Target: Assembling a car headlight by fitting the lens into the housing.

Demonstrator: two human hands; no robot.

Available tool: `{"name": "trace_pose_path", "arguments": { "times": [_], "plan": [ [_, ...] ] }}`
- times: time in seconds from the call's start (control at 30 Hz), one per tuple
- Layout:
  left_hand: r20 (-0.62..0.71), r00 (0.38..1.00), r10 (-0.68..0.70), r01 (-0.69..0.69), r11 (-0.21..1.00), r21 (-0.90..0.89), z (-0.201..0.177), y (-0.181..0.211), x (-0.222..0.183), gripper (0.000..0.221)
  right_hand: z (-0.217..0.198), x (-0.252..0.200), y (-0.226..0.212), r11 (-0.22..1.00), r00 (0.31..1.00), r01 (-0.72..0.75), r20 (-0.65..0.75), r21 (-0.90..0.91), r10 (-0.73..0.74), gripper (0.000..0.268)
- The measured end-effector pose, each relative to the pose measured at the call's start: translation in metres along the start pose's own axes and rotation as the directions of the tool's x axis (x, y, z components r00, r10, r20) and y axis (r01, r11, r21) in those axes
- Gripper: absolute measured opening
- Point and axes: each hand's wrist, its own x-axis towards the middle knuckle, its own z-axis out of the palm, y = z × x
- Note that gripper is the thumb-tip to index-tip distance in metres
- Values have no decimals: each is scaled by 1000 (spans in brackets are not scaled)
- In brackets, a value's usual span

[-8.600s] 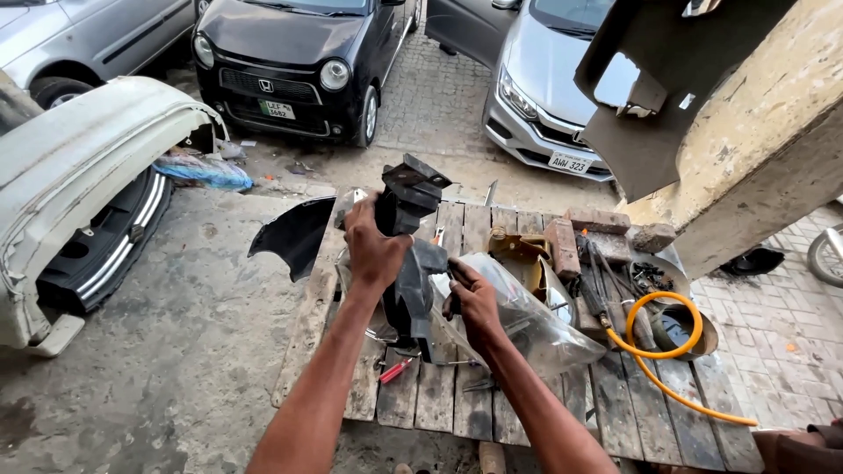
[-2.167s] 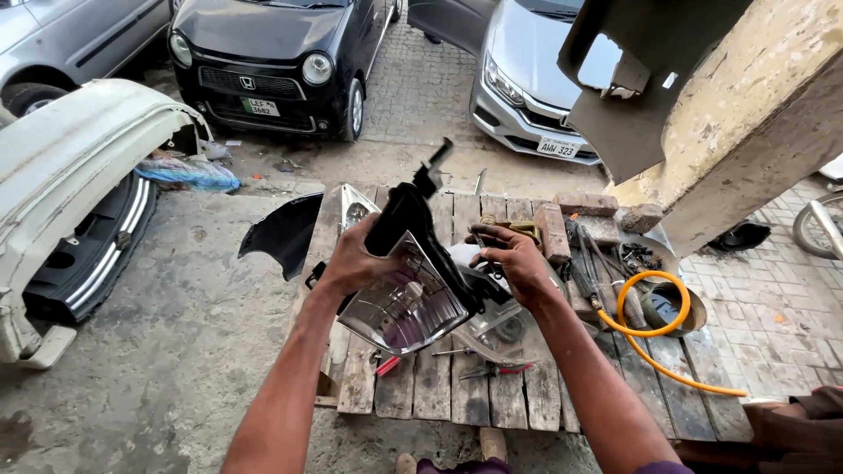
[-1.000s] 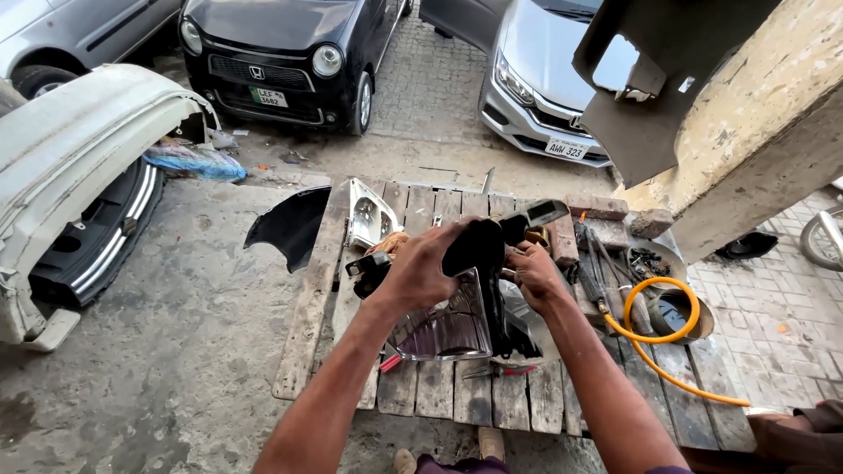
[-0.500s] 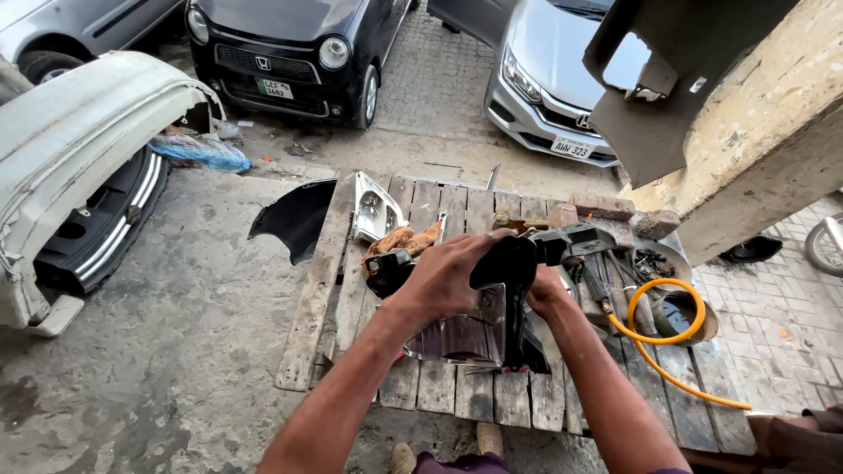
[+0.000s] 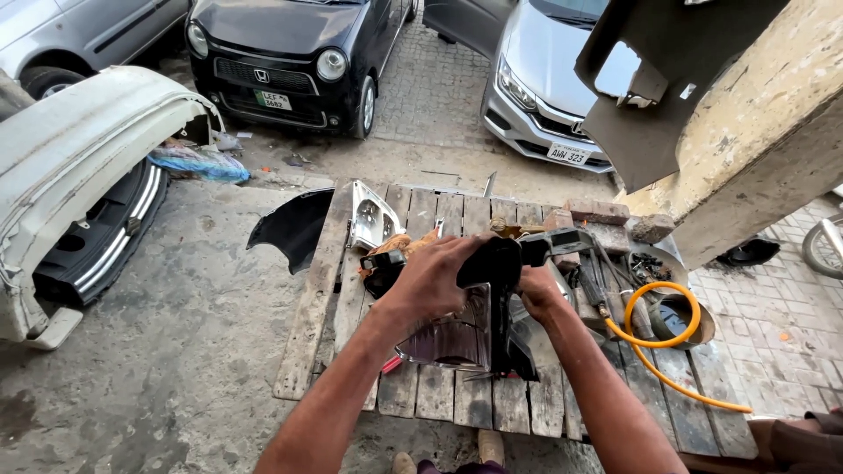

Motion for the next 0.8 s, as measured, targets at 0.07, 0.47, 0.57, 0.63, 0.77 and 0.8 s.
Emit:
{"name": "trace_pose_path", "arguments": {
  "times": [0.07,0.47,0.57,0.63,0.77,0.8],
  "plan": [
    [-2,1000,-31,31,999,12,-1,-14,-4,85,1,-3,-5,1000,1000,-1,-1,-4,1,16],
    [-252,943,-217,133,941,-311,-25,-126,-14,54,30,-34,8,979,954,72,299,-192,-11,52],
    [-223,944,-243,115,876,-469,-42,-125,-20,57,40,-8,35,975,932,115,361,-190,-40,54],
    [-206,949,-240,95,837,-540,-49,-128,-25,59,46,4,48,968,926,147,372,-204,-62,54],
    [-226,943,-244,94,847,-523,-53,-138,-35,57,59,-3,42,942,920,166,390,-293,-41,47],
    [-218,941,-258,103,834,-542,-52,-139,-39,59,60,-9,38,939,917,163,398,-302,-31,48]
  ]
}}
